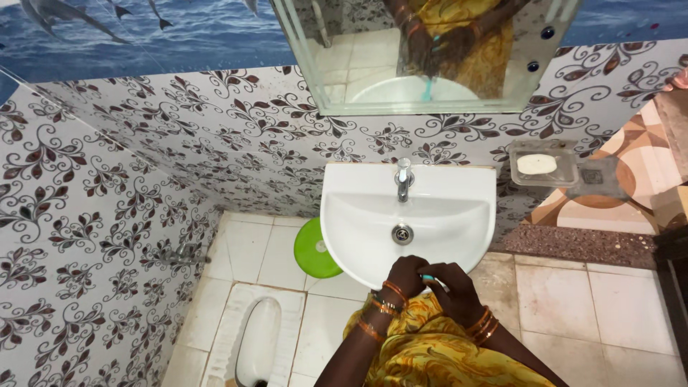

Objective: The person cleans a bathroom sink using a brush and water, scrubbing the basin and around the faucet.

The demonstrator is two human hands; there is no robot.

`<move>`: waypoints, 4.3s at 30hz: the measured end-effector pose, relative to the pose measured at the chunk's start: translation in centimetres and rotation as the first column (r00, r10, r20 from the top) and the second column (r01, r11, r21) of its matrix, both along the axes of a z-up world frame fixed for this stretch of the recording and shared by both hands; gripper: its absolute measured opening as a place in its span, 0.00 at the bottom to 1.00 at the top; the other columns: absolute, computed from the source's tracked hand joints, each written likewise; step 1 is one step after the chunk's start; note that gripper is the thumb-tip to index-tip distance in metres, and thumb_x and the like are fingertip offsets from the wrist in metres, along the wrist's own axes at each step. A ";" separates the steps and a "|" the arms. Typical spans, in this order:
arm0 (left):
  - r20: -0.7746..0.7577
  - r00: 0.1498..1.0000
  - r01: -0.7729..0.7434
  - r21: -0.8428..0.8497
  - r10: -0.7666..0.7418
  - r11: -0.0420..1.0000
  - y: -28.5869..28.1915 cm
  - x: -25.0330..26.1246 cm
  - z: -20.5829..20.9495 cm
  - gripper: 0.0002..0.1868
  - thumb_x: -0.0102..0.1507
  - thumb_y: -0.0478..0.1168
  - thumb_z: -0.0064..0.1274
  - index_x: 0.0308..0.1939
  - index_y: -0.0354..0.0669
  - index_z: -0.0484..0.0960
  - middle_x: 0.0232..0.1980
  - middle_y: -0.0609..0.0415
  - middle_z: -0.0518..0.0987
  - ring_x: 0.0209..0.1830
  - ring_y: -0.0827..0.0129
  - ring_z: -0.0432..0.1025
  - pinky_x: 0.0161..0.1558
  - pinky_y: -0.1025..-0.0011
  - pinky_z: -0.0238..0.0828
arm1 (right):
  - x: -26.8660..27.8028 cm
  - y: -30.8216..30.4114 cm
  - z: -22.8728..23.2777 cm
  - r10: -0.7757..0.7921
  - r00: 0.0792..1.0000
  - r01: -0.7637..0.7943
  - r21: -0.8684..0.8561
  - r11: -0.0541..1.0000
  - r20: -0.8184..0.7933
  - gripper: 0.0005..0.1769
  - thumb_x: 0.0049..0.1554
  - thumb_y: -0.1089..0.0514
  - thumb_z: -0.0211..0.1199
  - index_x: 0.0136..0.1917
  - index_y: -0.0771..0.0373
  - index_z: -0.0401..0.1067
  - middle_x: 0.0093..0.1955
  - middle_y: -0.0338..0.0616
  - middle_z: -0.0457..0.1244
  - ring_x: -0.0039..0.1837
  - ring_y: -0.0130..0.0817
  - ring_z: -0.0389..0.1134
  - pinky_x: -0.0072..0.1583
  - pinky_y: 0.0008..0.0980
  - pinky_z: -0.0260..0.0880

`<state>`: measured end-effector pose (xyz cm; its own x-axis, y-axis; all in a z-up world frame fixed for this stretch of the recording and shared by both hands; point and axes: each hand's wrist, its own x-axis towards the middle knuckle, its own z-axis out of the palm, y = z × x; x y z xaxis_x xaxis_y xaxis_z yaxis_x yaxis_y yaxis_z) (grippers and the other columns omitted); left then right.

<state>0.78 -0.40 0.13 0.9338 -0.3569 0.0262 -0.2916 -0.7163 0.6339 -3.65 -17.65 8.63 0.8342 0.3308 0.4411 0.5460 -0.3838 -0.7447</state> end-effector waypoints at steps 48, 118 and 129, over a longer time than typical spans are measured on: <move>-0.240 0.960 -0.022 0.454 0.146 0.891 -1.1 -1.1 6.7 0.09 0.55 0.38 0.66 0.36 0.39 0.86 0.39 0.42 0.85 0.42 0.52 0.82 0.40 0.60 0.80 | -1.3 -0.5 -1.8 0.057 0.997 -0.054 -0.051 0.997 0.051 0.15 0.61 0.58 0.60 0.61 0.60 0.74 0.49 0.48 0.69 0.49 0.43 0.67 0.51 0.40 0.69; -0.138 0.902 -0.272 0.554 0.409 0.787 5.3 3.6 2.0 0.19 0.50 0.54 0.70 0.36 0.47 0.89 0.40 0.49 0.86 0.44 0.56 0.82 0.40 0.60 0.81 | 2.2 7.8 -6.5 0.091 0.963 -0.143 -0.194 0.971 -0.255 0.22 0.54 0.60 0.67 0.62 0.59 0.71 0.52 0.51 0.71 0.47 0.52 0.72 0.50 0.44 0.72; -0.194 0.920 -0.221 0.463 0.341 0.859 3.5 -2.7 2.4 0.34 0.48 0.69 0.68 0.36 0.42 0.89 0.40 0.44 0.85 0.46 0.50 0.79 0.43 0.56 0.79 | -2.7 4.0 -5.2 0.224 0.946 -0.241 -0.047 0.969 -0.232 0.23 0.53 0.60 0.66 0.62 0.63 0.72 0.52 0.54 0.71 0.55 0.53 0.74 0.55 0.41 0.73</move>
